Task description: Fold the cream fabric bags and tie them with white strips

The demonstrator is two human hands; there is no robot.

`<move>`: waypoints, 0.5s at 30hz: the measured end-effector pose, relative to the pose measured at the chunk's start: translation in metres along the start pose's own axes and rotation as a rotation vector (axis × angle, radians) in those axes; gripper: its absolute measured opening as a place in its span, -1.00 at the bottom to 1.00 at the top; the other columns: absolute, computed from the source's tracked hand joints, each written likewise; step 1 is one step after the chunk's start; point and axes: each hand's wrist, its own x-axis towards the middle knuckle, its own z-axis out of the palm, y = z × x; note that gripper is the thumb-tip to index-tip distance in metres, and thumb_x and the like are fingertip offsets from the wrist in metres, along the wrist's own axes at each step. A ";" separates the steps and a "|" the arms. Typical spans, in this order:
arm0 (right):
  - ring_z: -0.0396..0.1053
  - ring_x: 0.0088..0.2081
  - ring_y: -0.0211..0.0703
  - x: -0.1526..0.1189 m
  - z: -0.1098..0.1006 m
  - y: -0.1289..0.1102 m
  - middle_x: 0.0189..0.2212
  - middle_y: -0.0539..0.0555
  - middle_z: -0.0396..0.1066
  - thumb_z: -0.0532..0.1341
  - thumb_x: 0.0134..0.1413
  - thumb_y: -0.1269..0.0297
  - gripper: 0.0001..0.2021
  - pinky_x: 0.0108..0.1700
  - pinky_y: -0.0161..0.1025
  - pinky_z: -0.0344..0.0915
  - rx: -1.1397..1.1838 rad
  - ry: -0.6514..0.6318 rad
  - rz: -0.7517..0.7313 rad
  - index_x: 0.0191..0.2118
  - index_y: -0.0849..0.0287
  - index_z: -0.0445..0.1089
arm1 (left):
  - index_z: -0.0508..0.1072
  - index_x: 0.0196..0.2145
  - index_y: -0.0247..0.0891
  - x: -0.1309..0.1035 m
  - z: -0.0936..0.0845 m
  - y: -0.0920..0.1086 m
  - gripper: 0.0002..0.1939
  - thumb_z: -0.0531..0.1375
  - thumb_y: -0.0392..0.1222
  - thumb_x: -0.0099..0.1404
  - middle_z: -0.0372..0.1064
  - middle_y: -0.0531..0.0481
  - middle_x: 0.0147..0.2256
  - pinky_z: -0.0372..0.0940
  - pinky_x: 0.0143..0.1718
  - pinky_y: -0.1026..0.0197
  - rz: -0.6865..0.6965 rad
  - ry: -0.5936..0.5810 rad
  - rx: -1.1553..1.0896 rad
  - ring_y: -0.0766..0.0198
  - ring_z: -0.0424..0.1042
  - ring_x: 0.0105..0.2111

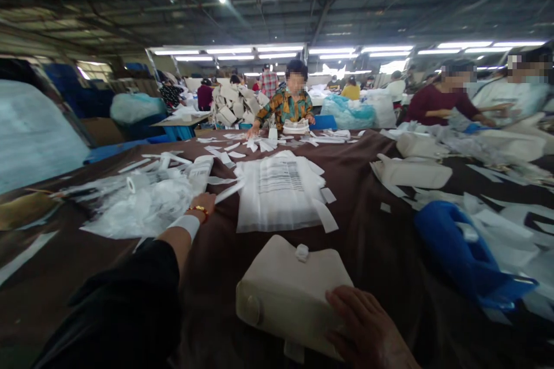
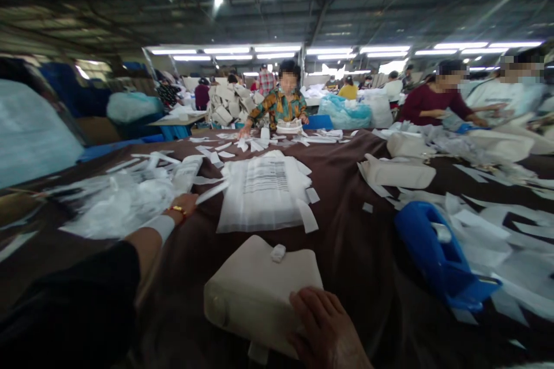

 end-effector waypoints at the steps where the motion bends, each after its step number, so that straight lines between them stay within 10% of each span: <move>1: 0.36 -0.07 -0.11 -0.003 -0.002 0.001 -0.10 0.12 0.41 0.17 0.12 0.17 -0.62 -0.12 -0.23 0.39 -0.012 -0.006 0.006 0.03 0.23 0.29 | 0.36 -0.39 -0.34 -0.004 0.002 0.008 -0.83 0.17 -0.16 0.24 0.33 0.04 -0.38 0.30 -0.22 0.11 0.017 0.016 0.001 0.31 0.34 -0.35; 5: 0.27 0.06 -0.07 -0.012 -0.004 0.009 0.03 0.13 0.31 0.19 0.12 0.12 -0.59 -0.02 -0.17 0.37 0.024 0.037 0.185 0.07 0.15 0.27 | 0.34 -0.35 -0.33 -0.014 -0.018 0.052 -0.94 0.13 -0.28 0.22 0.31 0.01 -0.41 0.22 -0.16 0.14 0.111 0.198 -0.065 0.23 0.32 -0.30; 10: 0.31 -0.01 -0.13 0.001 -0.014 0.015 -0.02 0.10 0.32 0.13 0.18 0.21 -0.76 -0.01 -0.19 0.37 0.285 0.142 0.379 -0.05 0.08 0.34 | 0.20 -0.13 -0.40 -0.027 -0.122 0.117 -0.71 -0.09 -0.10 0.36 0.24 0.05 -0.33 0.23 -0.14 0.17 0.258 0.584 -0.262 0.39 0.28 -0.33; 12: 0.33 -0.04 -0.13 0.015 -0.024 0.011 -0.04 0.11 0.33 0.12 0.18 0.22 -0.77 -0.02 -0.20 0.36 0.432 0.205 0.477 -0.07 0.09 0.36 | 0.06 -0.01 -0.40 -0.038 -0.164 0.148 -0.66 -0.21 -0.11 0.40 0.20 0.10 -0.30 0.24 -0.15 0.17 0.354 0.790 -0.554 0.49 0.26 -0.35; 15: 0.37 -0.12 -0.14 0.039 -0.035 -0.003 -0.09 0.14 0.37 0.11 0.17 0.13 -0.73 -0.13 -0.23 0.38 0.823 0.170 0.642 -0.09 0.12 0.38 | 0.22 -0.22 -0.35 -0.070 -0.184 0.196 -0.69 -0.25 -0.19 0.43 0.17 0.22 -0.43 0.19 -0.10 0.34 0.288 0.723 -1.204 0.63 0.25 -0.38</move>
